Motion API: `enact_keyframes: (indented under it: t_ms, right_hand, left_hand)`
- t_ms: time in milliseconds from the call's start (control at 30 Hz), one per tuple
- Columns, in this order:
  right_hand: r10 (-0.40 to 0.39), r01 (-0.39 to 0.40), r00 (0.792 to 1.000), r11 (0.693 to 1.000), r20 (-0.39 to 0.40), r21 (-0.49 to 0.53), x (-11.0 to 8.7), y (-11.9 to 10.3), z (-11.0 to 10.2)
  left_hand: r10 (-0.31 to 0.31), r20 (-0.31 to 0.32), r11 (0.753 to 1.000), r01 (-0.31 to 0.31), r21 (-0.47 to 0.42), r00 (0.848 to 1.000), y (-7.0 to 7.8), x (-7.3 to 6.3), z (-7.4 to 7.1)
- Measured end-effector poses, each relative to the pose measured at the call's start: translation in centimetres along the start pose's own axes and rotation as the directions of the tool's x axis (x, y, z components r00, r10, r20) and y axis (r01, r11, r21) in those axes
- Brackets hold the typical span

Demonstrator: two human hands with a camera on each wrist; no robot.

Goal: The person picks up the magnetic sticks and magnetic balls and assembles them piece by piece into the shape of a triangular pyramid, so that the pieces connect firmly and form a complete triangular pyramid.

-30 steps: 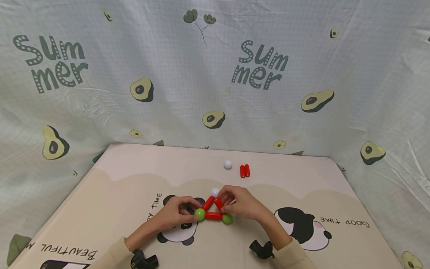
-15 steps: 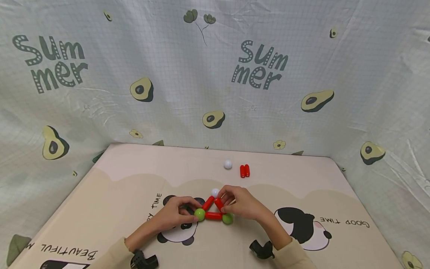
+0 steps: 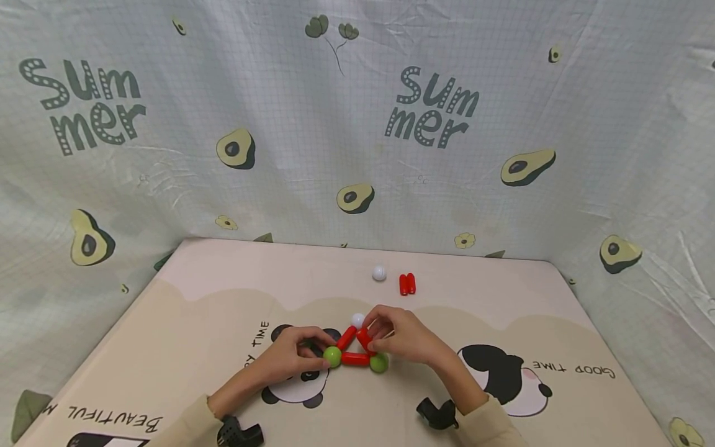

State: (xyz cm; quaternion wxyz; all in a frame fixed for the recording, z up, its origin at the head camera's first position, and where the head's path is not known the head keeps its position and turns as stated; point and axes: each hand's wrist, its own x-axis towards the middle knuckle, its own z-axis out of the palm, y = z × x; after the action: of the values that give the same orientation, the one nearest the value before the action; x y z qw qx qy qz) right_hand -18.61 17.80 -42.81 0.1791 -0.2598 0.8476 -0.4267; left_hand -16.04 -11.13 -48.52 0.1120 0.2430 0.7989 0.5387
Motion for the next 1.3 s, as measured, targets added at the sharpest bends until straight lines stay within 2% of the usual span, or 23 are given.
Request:
enact_keyframes:
  t_ms: [267, 733, 967, 1300]
  right_hand:
    - [-0.005, 0.006, 1.0, 0.999, -0.025, 0.041, -0.2, 0.1, -1.0]
    - [0.031, -0.02, 0.989, 0.997, -0.145, 0.08, -0.9, 0.6, -3.8]
    - [0.113, -0.094, 0.968, 0.991, -0.223, 0.095, -0.6, 1.5, -5.4]
    - [0.205, -0.173, 0.934, 0.976, -0.293, 0.129, -0.2, 3.7, -7.7]
  left_hand:
    - [0.012, -0.005, 1.0, -0.012, 0.01, 1.0, -0.2, 0.1, 0.0]
    - [0.014, 0.009, 1.0, -0.014, -0.017, 1.0, -0.2, 0.0, 0.1]
    - [0.007, -0.001, 1.0, -0.007, -0.009, 1.0, -0.2, 0.0, 0.0]
    - [0.006, 0.003, 1.0, -0.006, -0.009, 1.0, -0.1, -0.1, 0.0]
